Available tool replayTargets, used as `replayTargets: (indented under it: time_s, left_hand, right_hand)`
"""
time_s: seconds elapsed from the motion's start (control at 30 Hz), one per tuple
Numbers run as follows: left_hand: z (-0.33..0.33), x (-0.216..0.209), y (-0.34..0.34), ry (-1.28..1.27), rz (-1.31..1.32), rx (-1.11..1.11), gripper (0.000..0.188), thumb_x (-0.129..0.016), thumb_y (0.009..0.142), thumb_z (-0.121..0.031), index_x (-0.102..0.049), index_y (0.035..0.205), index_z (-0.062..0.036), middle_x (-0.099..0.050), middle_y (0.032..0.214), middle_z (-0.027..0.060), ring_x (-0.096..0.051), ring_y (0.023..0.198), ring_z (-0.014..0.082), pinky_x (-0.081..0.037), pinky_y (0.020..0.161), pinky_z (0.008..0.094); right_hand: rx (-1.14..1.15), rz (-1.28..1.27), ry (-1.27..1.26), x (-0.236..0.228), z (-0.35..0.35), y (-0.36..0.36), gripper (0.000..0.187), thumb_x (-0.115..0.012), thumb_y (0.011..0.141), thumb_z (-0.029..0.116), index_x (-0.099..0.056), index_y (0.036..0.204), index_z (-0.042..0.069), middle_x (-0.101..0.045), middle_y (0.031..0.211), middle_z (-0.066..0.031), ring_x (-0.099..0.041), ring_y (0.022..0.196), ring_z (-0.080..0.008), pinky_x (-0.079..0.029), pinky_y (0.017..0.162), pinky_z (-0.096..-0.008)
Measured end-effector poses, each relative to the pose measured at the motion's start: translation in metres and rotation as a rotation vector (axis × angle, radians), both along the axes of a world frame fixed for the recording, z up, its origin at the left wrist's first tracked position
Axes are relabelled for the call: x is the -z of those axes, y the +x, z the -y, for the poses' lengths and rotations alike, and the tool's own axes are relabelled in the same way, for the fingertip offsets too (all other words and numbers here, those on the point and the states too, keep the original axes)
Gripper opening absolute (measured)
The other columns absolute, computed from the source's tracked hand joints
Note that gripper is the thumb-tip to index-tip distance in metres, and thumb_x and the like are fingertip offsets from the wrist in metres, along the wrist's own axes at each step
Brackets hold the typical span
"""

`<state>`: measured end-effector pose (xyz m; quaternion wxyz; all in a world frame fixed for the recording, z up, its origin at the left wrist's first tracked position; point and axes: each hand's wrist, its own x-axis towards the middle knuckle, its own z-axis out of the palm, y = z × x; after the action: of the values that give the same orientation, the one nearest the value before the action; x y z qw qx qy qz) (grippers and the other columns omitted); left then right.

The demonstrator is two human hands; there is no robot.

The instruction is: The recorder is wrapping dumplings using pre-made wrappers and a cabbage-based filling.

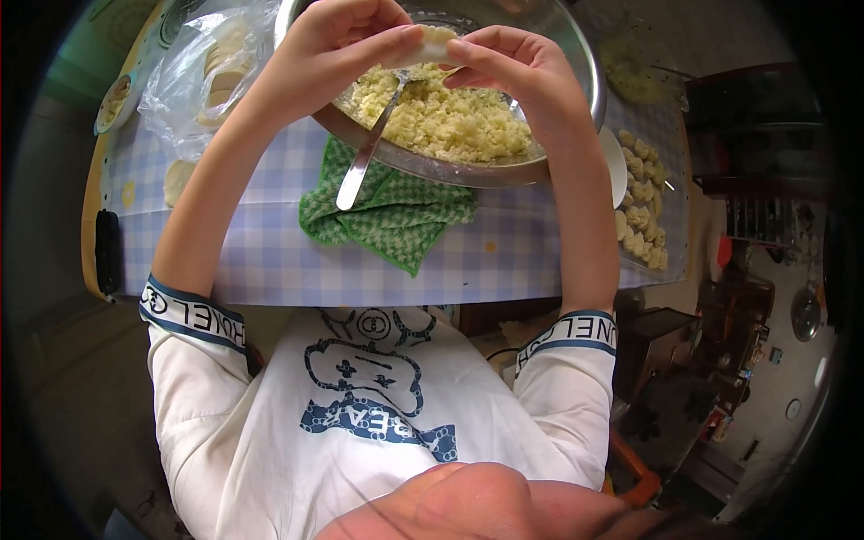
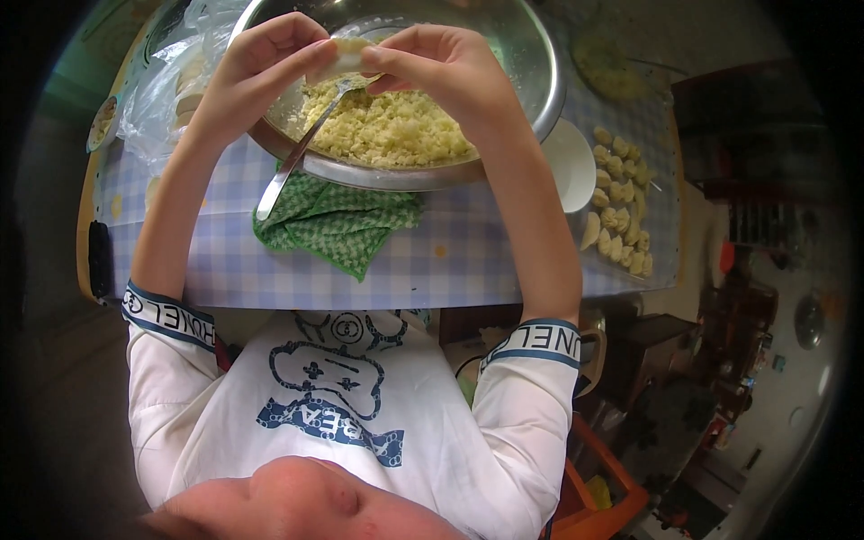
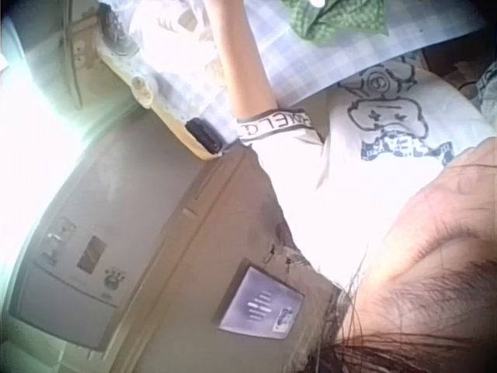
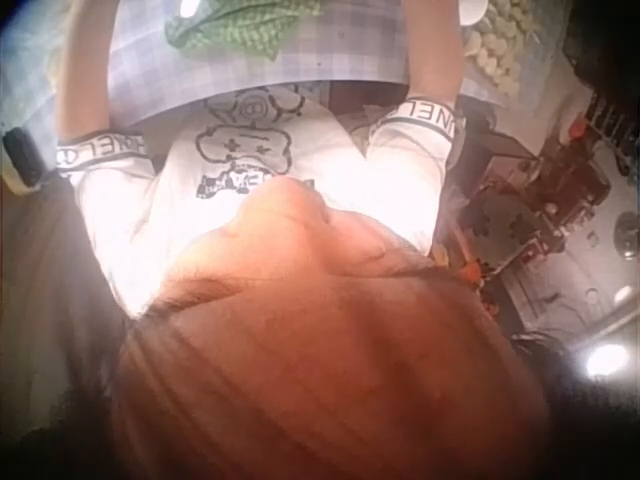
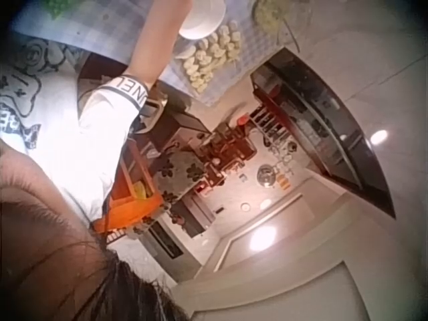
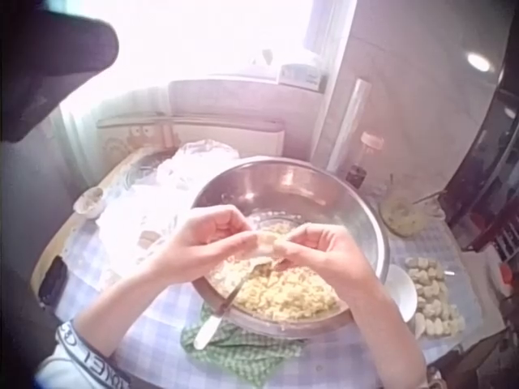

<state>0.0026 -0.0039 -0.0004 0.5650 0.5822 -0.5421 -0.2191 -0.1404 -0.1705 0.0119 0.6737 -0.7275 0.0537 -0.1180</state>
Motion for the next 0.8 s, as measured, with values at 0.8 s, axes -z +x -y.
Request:
replayTargets:
  time_s: [0.8]
  left_hand:
    - [0.014, 0.001, -0.006, -0.331, -0.146, 0.226, 0.011, -0.057, 0.088, -0.010, -0.055, 0.089, 0.0002, -0.057, 0.078, -0.0007, -0.053, 0.071, 0.0043, -0.043, 0.061, 0.0181]
  right_hand:
    - [0.051, -0.059, 0.077, -0.003, 0.002, -0.004, 0.016, -0.063, 0.083, 0.010, -0.061, 0.090, -0.004, -0.065, 0.081, -0.0099, -0.064, 0.074, -0.0156, -0.051, 0.069, -0.0253]
